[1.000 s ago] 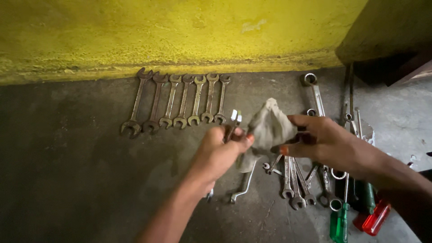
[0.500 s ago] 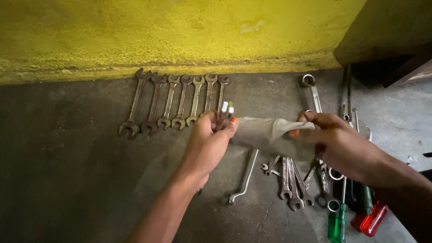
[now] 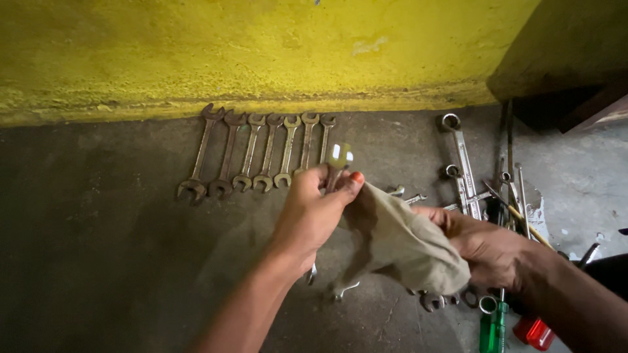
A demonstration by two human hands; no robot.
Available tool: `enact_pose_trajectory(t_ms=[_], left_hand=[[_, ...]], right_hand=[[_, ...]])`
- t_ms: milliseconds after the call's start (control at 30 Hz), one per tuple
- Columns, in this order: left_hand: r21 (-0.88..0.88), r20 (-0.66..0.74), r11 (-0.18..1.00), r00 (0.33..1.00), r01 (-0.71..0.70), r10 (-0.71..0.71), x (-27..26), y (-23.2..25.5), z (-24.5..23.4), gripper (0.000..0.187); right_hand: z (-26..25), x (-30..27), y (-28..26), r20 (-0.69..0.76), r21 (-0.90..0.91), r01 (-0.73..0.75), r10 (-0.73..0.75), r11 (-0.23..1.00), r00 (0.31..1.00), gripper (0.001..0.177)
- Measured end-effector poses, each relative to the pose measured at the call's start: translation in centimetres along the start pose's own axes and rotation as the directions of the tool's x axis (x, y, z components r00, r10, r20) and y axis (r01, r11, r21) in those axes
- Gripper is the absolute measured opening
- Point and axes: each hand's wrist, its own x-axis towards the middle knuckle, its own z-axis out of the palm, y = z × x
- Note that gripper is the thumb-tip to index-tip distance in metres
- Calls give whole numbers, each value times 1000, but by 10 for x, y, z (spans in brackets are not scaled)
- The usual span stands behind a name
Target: The person cleans a wrench by hand with a cloth and then aligns it with several other wrenches on the floor.
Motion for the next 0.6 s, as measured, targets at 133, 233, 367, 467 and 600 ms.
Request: enact_pose_trajectory(t_ms=[133, 233, 367, 467, 600], left_hand=[[-72, 61, 994, 995, 85, -81, -3, 4, -2, 25], [-211, 64, 958, 981, 193, -183, -3, 10, -1, 26], [-359, 36, 887, 954, 291, -298, -7, 20, 13, 25], [-427, 30, 871, 967, 242, -254, -11, 22, 25, 24], [-451, 78, 874, 984, 180, -162, -24, 13, 47, 28]], right_hand=[[-23, 0, -10, -58, -51, 135, -138, 990, 989, 62], [-38, 6, -2, 21, -190, 224, -225, 956, 974, 57], [-35, 3, 9, 235, -429, 415, -345, 802, 909, 53], [7, 6, 6, 234, -394, 536, -482, 747, 844, 54], [82, 8, -5, -70, -562, 360, -477, 744, 876, 57]])
